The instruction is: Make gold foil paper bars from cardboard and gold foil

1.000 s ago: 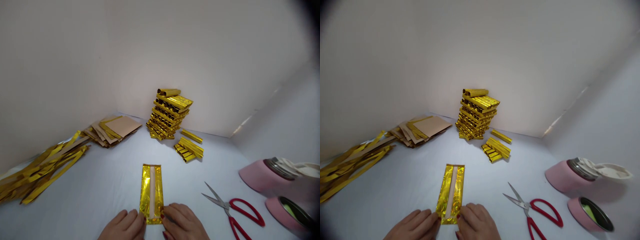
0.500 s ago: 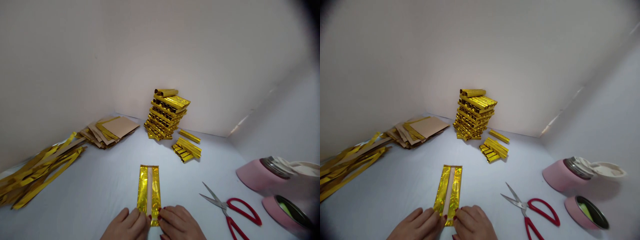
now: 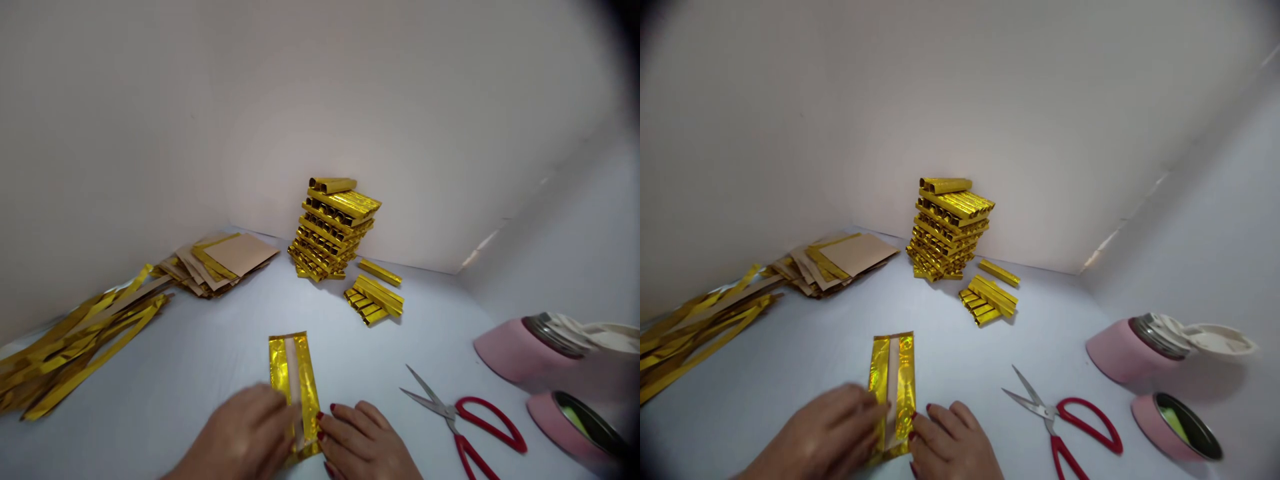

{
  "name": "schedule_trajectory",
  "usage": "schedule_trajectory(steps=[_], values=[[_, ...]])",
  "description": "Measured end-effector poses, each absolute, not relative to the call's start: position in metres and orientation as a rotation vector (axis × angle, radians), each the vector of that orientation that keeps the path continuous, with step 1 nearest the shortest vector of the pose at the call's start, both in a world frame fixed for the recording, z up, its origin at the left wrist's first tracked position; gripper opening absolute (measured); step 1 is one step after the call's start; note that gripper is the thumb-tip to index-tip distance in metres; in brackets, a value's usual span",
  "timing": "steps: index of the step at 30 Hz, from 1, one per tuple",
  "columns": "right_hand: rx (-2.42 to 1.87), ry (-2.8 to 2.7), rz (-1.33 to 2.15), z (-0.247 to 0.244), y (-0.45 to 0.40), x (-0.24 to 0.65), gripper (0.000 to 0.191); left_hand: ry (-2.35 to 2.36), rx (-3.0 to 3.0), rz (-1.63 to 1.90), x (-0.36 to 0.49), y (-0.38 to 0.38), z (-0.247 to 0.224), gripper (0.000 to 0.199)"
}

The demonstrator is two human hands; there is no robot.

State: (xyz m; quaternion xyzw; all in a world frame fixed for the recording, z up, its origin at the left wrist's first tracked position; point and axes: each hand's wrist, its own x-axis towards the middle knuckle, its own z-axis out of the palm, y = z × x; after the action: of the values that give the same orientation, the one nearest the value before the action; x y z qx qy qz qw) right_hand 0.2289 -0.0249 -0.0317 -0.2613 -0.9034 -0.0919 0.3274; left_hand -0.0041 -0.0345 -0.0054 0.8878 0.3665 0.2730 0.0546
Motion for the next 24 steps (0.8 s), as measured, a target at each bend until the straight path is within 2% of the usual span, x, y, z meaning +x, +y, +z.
schedule_trajectory(steps=[1,3,5,12,20,24], values=[[-0.683,-2.366,-0.237,-0.031,-0.025,0.229,0.019,1.182,2.634,0.860,-0.010,-0.024,-0.004,0.025],[-0.692,-2.352,-0.228,-0.031,-0.026,0.228,0.020,1.363,2.536,0.850,-0.019,0.002,-0.004,0.046],[-0.706,-2.330,-0.214,-0.029,-0.027,0.226,0.021,1.380,2.478,0.743,-0.024,0.026,-0.007,0.058],[-0.707,-2.312,-0.199,-0.028,-0.026,0.226,0.025,1.075,2.541,0.436,-0.015,0.048,-0.011,0.041],[-0.733,-2.310,-0.236,-0.037,-0.026,0.228,0.034,0.999,2.750,0.185,-0.015,0.038,-0.016,0.052],[-0.870,-2.315,-0.363,-0.055,-0.038,0.224,0.025,1.095,2.786,0.216,-0.010,0.034,-0.018,0.052]])
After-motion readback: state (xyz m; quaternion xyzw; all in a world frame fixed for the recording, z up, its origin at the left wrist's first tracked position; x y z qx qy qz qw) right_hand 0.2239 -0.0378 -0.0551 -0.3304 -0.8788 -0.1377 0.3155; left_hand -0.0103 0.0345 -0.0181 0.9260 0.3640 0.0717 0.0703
